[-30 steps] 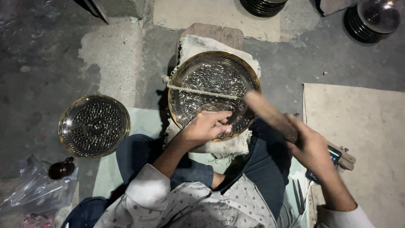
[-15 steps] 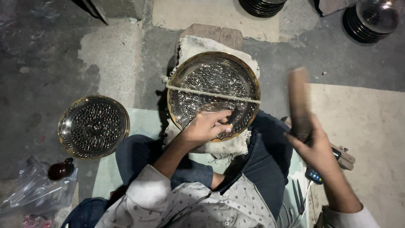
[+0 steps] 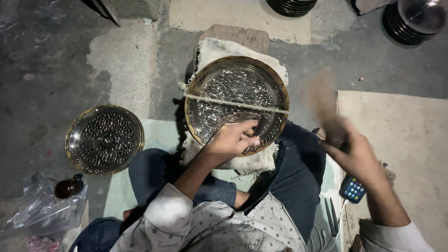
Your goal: The person sits cross-legged and uses a hammer and chisel to emboss a decorative pattern into a brass plate. They repeatedly strike the chisel with the hammer, repositioning the chisel to create a textured surface across the plate.
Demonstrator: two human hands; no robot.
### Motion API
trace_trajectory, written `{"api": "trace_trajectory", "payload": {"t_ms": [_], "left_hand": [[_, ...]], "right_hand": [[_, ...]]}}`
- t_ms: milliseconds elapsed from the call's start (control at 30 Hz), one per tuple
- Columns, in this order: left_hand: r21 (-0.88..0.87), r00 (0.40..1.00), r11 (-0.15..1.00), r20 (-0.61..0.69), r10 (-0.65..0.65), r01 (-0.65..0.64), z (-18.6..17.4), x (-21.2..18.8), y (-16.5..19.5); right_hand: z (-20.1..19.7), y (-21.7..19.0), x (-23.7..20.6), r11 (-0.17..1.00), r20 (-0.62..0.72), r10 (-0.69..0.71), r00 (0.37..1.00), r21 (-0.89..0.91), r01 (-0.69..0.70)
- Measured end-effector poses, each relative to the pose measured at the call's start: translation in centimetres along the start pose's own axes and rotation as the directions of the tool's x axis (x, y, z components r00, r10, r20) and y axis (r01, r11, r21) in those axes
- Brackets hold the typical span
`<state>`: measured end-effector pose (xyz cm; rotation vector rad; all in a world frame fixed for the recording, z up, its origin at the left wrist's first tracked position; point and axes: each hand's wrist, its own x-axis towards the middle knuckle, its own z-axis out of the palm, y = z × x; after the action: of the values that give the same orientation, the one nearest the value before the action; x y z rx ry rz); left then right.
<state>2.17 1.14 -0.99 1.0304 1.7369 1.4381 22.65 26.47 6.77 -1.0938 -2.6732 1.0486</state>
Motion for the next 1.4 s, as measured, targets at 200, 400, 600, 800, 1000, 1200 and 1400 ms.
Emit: {"api": "trace_trajectory", "payload": {"t_ms": [200, 400, 600, 800, 1000, 1200, 1400], "left_hand": [[0.057, 1.0, 0.998, 0.003, 0.018, -0.018, 0.0, 0.2, 0.1], [0.054, 1.0, 0.998, 0.01, 0.022, -0.022, -0.3, 0.0, 0.3], [0.05, 0.997, 0.996, -0.018, 0.069, -0.068, -0.2, 0.1, 0.1], [0.029, 0.997, 0.997, 0.012, 0.073, -0.074, -0.4, -0.1, 0.0], [0.04, 0.997, 0.997, 0.014, 0.069, -0.07, -0.5, -0.2, 0.4], [0.019, 0.997, 0.998, 0.054, 0.051, -0.052, -1.0, -0.3, 1.2], [0.022, 0.997, 1.0, 0.075, -0.001, -0.001, -1.0, -0.1, 1.3]], "right_hand": [[0.7, 0.2, 0.4, 0.954, 0.052, -0.296, 0.954, -0.036, 0.298], [0.7, 0.2, 0.0, 0.953, 0.067, -0.252, 0.965, -0.155, 0.26], [0.6, -0.6, -0.8, 0.956, 0.098, -0.104, 0.99, -0.264, 0.127], [1.2, 0.4, -0.8, 0.938, 0.076, -0.171, 0.982, -0.294, 0.186], [1.2, 1.3, -1.1, 0.93, 0.017, -0.231, 0.973, -0.291, 0.226], [1.0, 1.0, -1.3, 0.96, 0.044, -0.192, 0.98, -0.199, 0.197], [1.2, 0.6, -1.4, 0.961, 0.036, -0.208, 0.977, -0.18, 0.211]]}}
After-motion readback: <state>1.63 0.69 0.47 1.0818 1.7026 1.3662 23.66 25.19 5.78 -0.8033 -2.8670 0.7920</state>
